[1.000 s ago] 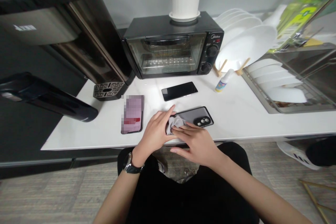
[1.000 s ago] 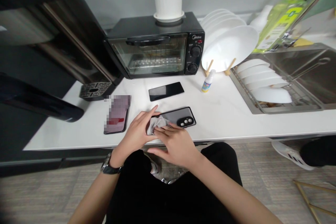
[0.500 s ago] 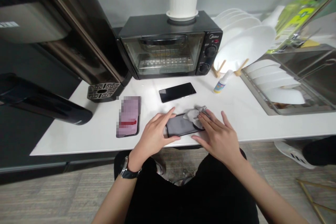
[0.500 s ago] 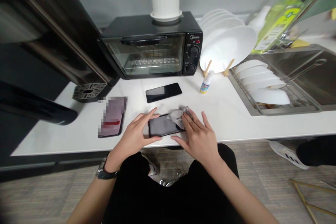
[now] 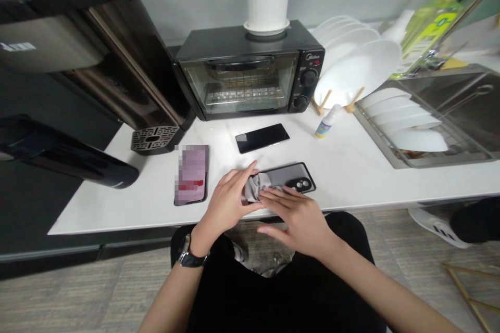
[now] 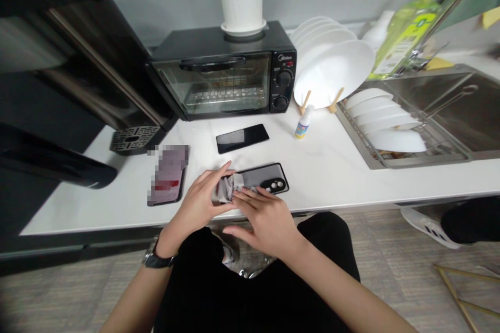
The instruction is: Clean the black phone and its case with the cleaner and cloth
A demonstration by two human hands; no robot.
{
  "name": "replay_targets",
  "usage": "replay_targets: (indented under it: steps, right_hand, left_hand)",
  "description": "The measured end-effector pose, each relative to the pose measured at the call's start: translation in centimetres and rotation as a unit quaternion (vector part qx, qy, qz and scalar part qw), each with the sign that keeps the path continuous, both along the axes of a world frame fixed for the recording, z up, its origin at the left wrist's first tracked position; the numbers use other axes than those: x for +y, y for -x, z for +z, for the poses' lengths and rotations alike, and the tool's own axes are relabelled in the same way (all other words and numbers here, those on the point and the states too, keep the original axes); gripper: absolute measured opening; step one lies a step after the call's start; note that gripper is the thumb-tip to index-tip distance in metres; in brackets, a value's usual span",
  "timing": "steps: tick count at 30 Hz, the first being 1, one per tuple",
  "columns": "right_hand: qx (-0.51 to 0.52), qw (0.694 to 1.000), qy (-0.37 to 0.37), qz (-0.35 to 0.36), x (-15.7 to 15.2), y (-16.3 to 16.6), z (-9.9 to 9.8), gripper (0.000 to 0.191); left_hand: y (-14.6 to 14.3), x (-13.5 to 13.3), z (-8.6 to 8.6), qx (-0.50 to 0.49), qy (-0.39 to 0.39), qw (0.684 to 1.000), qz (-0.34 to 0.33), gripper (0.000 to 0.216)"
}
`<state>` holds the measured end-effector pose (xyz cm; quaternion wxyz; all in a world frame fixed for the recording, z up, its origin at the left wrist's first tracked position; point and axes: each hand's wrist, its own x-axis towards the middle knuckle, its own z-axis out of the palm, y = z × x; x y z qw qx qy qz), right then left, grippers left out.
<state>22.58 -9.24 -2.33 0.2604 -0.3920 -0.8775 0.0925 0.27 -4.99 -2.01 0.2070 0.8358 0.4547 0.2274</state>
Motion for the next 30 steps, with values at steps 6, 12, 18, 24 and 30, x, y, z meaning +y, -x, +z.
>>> replay_targets:
  steps: [6,12,18,24,30]
  right_hand:
    - [-0.088,0.990,-0.062,-0.093,-1.0,-6.1,-0.2,0.047]
    - [-0.124,0.973,-0.108,-0.159,-0.3,-5.8,-1.0,0.061]
    - [-0.085,0.972,-0.109,-0.191,2.1,0.0,-1.2,0.070]
    - [-0.005,1.000,-0.022,-0.021,1.9,4.3,-0.4,0.059]
    - [-0.019,1.000,-0.001,-0.004,0.2,-0.3,0.2,0.047]
  left_hand:
    - [-0.2,-0.3,0.0,-0.015,0.002,1.000,0.005,0.101]
    - [-0.2,-0.2,0.3,-0.032,0.028,0.999,0.003,0.103]
    - [-0.1,0.3,0.4,-0.037,0.032,0.999,0.004,0.101]
    - [0.4,0.6,0.0,-0.041,0.040,0.998,0.007,0.098]
    - [0.2,0.2,0.0,-0.027,0.014,1.000,0.007,0.104]
